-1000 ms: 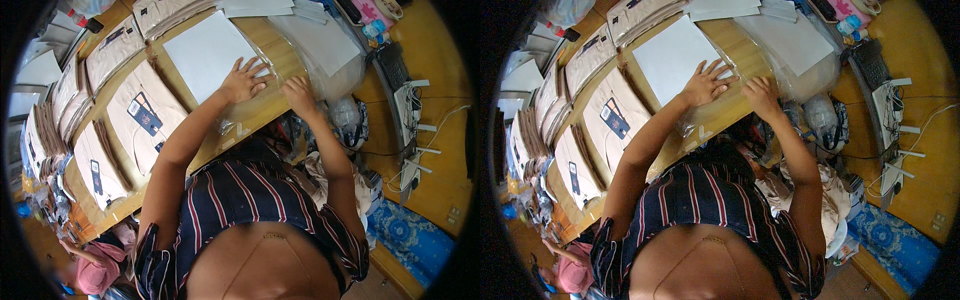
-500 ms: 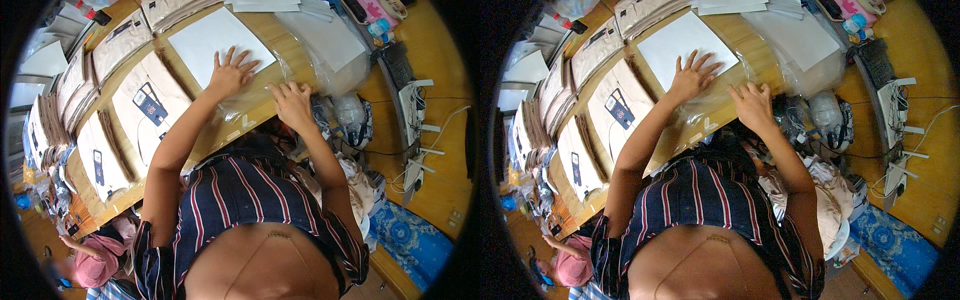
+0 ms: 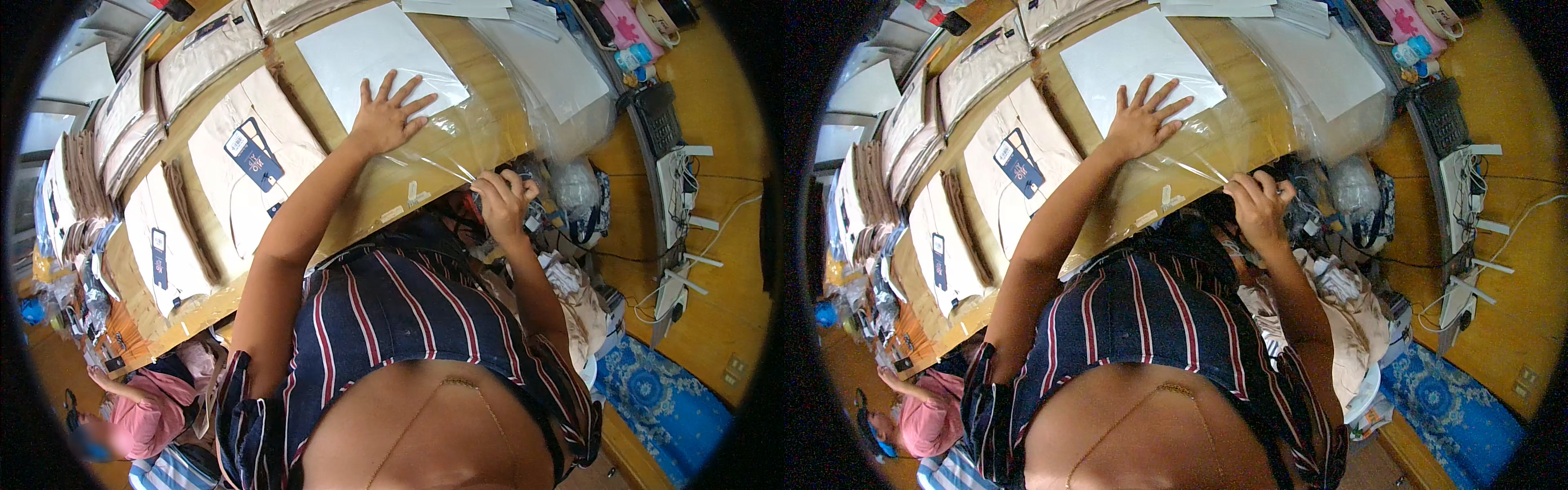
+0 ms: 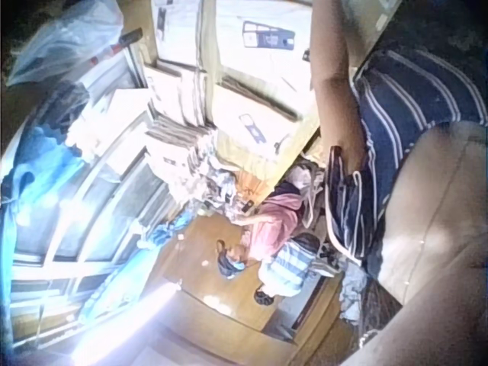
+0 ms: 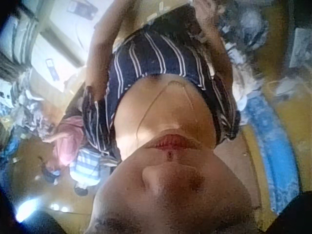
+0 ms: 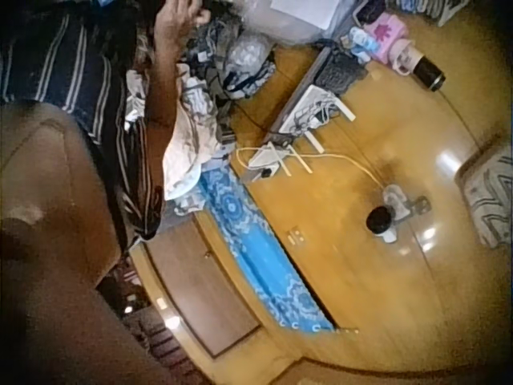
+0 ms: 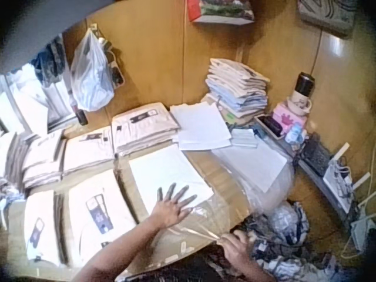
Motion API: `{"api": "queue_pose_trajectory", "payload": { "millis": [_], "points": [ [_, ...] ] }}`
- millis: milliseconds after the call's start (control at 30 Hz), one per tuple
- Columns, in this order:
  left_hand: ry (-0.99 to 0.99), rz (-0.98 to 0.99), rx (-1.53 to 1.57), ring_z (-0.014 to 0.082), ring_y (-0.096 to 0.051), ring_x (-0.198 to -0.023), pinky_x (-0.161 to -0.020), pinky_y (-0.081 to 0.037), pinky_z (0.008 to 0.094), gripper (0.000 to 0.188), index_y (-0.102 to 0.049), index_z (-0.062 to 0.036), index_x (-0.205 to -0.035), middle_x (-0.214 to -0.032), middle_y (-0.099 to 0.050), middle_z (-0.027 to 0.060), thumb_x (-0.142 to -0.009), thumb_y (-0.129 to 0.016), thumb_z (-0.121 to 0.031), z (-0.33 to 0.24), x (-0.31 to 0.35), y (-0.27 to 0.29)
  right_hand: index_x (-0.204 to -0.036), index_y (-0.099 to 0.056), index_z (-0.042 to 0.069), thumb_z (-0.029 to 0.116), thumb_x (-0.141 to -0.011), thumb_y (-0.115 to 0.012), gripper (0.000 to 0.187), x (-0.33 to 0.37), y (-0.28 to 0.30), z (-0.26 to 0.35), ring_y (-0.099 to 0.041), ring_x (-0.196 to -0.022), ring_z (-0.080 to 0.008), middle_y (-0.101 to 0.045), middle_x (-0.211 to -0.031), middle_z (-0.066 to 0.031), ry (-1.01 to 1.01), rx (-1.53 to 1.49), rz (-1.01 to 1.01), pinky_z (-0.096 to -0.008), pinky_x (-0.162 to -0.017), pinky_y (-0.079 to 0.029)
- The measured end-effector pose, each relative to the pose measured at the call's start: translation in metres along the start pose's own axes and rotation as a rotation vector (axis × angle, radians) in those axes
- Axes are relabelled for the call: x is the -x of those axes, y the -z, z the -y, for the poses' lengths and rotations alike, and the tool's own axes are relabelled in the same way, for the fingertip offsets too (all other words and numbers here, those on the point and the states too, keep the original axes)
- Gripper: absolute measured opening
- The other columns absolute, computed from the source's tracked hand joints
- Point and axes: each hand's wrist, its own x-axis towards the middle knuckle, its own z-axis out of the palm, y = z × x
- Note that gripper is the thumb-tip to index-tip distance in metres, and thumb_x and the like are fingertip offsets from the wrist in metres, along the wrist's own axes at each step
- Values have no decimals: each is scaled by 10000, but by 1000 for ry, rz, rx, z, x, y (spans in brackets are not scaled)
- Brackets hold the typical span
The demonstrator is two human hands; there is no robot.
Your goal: The person places a folded tan shirt into a clear plastic bag, seals the bag, bundles a stack of similar packaged shirts with a blue tie, and then writes on a white document.
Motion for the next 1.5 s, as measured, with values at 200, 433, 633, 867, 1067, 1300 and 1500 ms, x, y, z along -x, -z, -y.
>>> {"api": "queue_pose_trajectory", "payload": {
  "millis": [200, 433, 633, 867, 1067, 1300, 1500],
  "points": [
    [14, -27, 48, 324, -123, -1235, -893, -117, 630, 419, -298, -341, -1246, -1346, -202, -2, -838, -287, -437, -20, 3, 4, -762, -569, 146, 146, -699, -587, 65, 17, -8, -22, -462, -819, -153, -571, -845, 37, -20, 3, 72, -358, -733, -239],
    [248, -98, 267, 399, -204, -1177, -856, -161, 638, 335, -509, -233, -1111, -1270, -333, 87, -802, -428, -332, -103, 27, 14, -888, -587, 100, 170, -732, -571, 173, 37, 1, -26, -509, -786, -215, -579, -793, -39, -507, 173, 225, -351, -648, -348],
    [456, -101, 325, 330, -431, -1009, -773, -317, 528, 406, -497, -157, -1089, -1099, -483, 130, -723, -527, -332, -49, -8, 24, -929, -574, 62, 121, -765, -556, 175, 59, -20, -26, -559, -588, -156, -596, -735, -68, -1083, -701, 41, -265, -508, -421],
    [708, 82, 283, 320, -486, -957, -745, -403, 427, 575, -451, -97, -1094, -1046, -509, 164, -606, -653, -323, 29, -31, 27, -945, -518, 69, 133, -780, -571, 185, 50, -24, -12, -527, -643, -99, -554, -803, -19, -1343, -1465, -207, -240, -520, -443],
    [491, 74, 654, 230, -552, -627, -541, -423, 323, 274, -515, -26, -817, -732, -571, 122, -687, -629, -237, 31, -24, 22, -948, -484, 60, 45, -684, -653, 314, 55, -25, -33, -525, -708, -128, -560, -818, -47, -1324, -1247, -382, -262, -609, -445],
    [367, -628, 1486, 74, -449, -642, -580, -370, 185, 211, -438, -49, -811, -715, -468, -8, -699, -589, 48, 3, 17, 116, -1042, -447, 39, -41, -684, -616, 404, 30, -4, -36, -524, -826, -162, -551, -879, -64, -1191, -1462, -275, -282, -702, -444],
    [678, -840, 1561, 76, -504, -698, -588, -403, 176, 226, -461, -36, -900, -764, -547, 29, -717, -574, 32, 25, 86, 149, -1060, -446, 4, -84, -647, -620, 457, -49, 16, 3, -541, -814, -163, -565, -900, -68, -813, -1213, -211, -267, -683, -462]
  ]
}}
